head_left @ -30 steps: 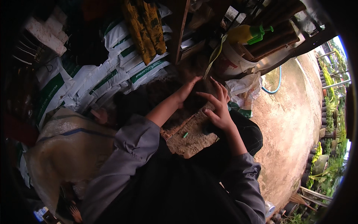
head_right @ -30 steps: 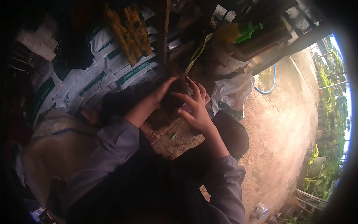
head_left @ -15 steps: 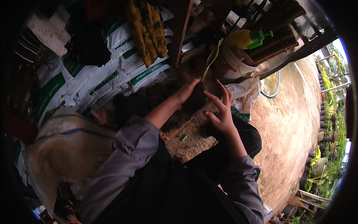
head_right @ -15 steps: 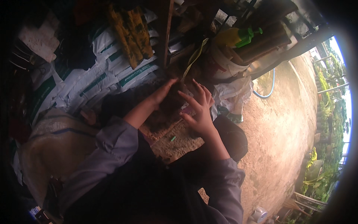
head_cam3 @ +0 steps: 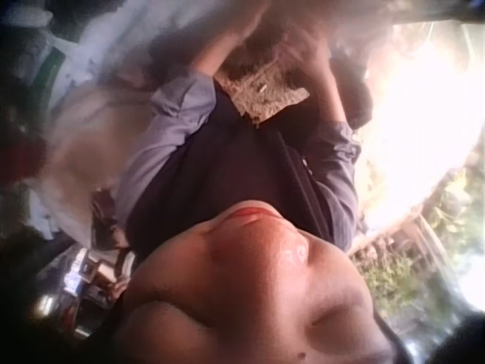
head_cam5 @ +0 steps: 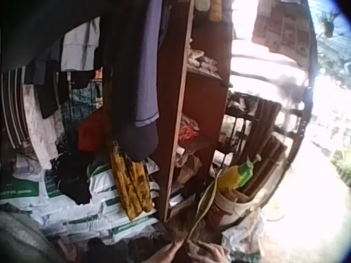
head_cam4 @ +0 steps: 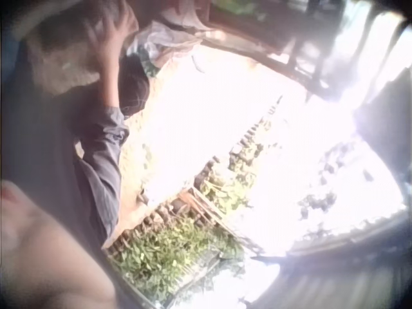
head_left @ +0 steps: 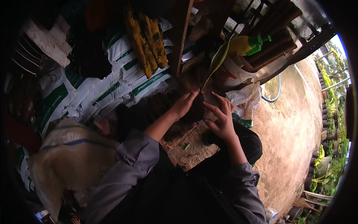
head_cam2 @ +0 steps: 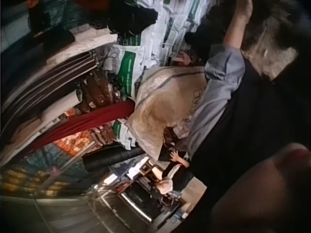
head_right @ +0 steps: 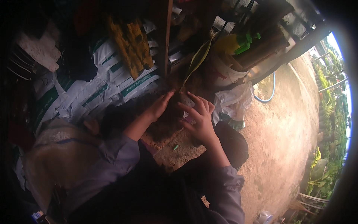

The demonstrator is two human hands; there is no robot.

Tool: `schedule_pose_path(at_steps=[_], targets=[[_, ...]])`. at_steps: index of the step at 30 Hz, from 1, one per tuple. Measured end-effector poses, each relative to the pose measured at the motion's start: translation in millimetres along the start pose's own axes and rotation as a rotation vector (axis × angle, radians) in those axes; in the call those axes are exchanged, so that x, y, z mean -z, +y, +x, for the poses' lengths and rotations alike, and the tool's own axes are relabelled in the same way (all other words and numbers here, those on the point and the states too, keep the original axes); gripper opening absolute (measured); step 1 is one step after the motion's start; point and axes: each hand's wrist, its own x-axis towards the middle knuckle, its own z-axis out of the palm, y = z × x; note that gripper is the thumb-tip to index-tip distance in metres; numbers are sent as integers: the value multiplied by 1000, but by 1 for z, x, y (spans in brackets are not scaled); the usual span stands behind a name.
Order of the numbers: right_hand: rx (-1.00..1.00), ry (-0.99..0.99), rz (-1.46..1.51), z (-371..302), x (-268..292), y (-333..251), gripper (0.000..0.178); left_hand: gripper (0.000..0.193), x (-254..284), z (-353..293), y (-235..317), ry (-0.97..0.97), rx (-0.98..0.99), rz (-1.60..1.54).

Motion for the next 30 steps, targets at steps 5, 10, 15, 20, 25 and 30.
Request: schedule_pose_path(at_steps=[5,10,15,20,25,30], targets=[[-90,-15,73,-3,9,4,76,45,4,11,-3,-39,139,-84],[-54,-56,-160,-10,9,15,75,31,6,25,-9,-204,130,-351],[13,283,-159,-9,27,2,64,45,-15,10,-2,-401,-76,-601],[61,297,-195,-1,25,-11,71,53,-42,-9,-4,-553,67,-1139],[-32,26,-79,12,36,-7,68,49,-23,12,-22,-405,201,-982],[-42,24,-180,16,36,-3,72,48,-31,19,-20,-104,345,-717]])
